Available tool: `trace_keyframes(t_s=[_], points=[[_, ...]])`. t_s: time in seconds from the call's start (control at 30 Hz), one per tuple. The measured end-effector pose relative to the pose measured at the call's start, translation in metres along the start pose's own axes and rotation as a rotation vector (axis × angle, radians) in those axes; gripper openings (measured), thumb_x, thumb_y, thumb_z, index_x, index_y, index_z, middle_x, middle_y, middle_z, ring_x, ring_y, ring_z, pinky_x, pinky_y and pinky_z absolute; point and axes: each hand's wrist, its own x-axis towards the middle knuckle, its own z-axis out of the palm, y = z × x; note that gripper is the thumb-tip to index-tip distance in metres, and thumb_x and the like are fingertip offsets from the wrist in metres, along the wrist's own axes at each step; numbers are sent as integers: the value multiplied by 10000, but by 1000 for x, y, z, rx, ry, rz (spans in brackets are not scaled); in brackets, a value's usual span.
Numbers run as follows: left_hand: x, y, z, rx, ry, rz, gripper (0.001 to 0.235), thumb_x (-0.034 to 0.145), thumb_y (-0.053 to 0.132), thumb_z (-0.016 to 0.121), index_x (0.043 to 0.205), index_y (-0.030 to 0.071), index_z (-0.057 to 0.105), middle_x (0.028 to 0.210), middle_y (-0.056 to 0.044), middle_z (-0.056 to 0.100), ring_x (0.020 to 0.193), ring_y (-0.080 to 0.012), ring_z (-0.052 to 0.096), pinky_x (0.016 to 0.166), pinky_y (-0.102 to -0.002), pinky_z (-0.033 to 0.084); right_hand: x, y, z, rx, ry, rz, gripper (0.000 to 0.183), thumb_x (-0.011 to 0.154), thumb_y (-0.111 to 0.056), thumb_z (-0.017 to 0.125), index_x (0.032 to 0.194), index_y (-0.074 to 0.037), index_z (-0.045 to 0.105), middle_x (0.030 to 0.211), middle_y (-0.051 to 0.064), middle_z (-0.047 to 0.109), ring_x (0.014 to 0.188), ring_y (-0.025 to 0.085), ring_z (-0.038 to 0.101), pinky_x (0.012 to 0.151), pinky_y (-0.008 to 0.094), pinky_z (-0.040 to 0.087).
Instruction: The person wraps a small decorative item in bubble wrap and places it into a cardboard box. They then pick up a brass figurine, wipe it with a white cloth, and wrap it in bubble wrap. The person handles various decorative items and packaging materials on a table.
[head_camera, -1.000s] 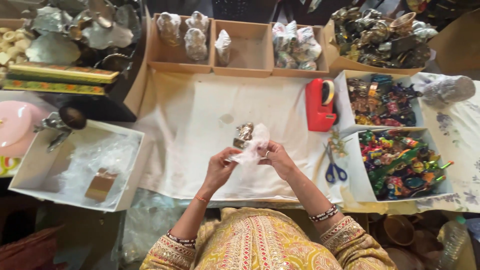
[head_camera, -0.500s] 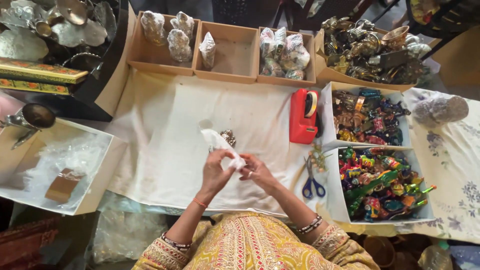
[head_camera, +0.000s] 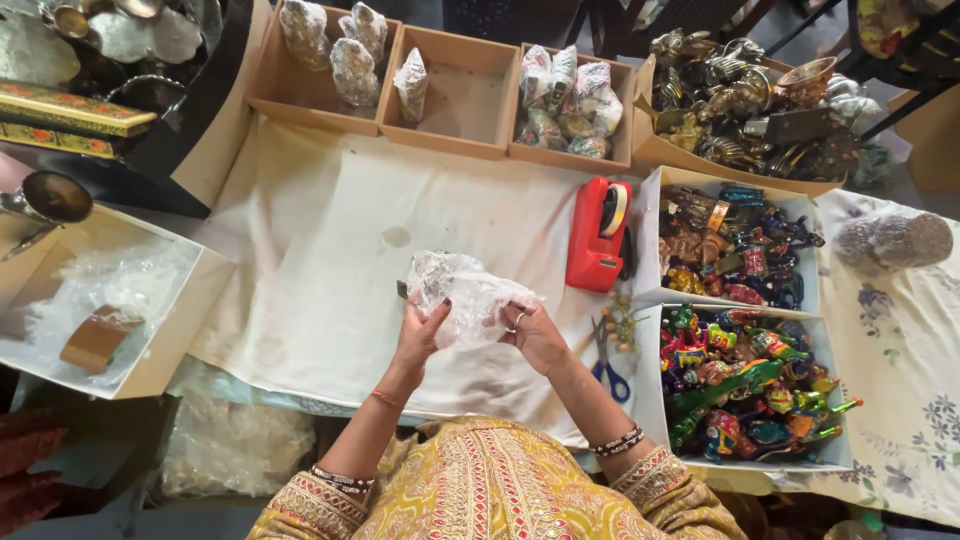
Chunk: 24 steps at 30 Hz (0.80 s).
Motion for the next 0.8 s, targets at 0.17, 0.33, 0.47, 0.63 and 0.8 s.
trace_keyframes(t_s=[0.17,0.33,0.47,0.63,0.8], points=[[28,-51,0,-197,-315,225,411,912,37,753,1285,-64,616,1090,-109,741,910,-153,719,805,-311,607,9,10,-29,-61,73,29,131,1004,-179,648,1089,-95,701,980,12,729,921,174,711,781,374,611],[10,-27,-1,-167,-232,332,427,885,-19,723,1297,30,621,956,-85,712,766,-131,690,703,-270,580,13,17,-44,-131,187,31,102,994,-182,649,1055,-115,695,965,14,733,883,142,709,769,364,615],[16,-31,-9,-116,-222,290,391,902,-53,664,1286,13,637,985,-89,740,787,-136,691,717,-275,583,11,15,-28,-170,285,43,224,1000,-276,629,1153,-117,599,1026,35,705,880,165,714,748,357,614],[17,-22,-9,-49,-322,288,438,883,-85,625,1308,21,625,1026,-75,743,840,-143,707,724,-259,554,3,5,26,-259,322,18,418,968,-332,618,1310,-153,458,1113,11,668,883,131,693,705,335,601],[36,-27,-26,-28,-545,244,614,795,-141,609,1373,65,592,1067,-46,726,918,-141,721,751,-254,565,32,42,1,-385,392,-63,666,811,49,704,1400,-94,428,1127,118,678,814,165,642,634,317,480]])
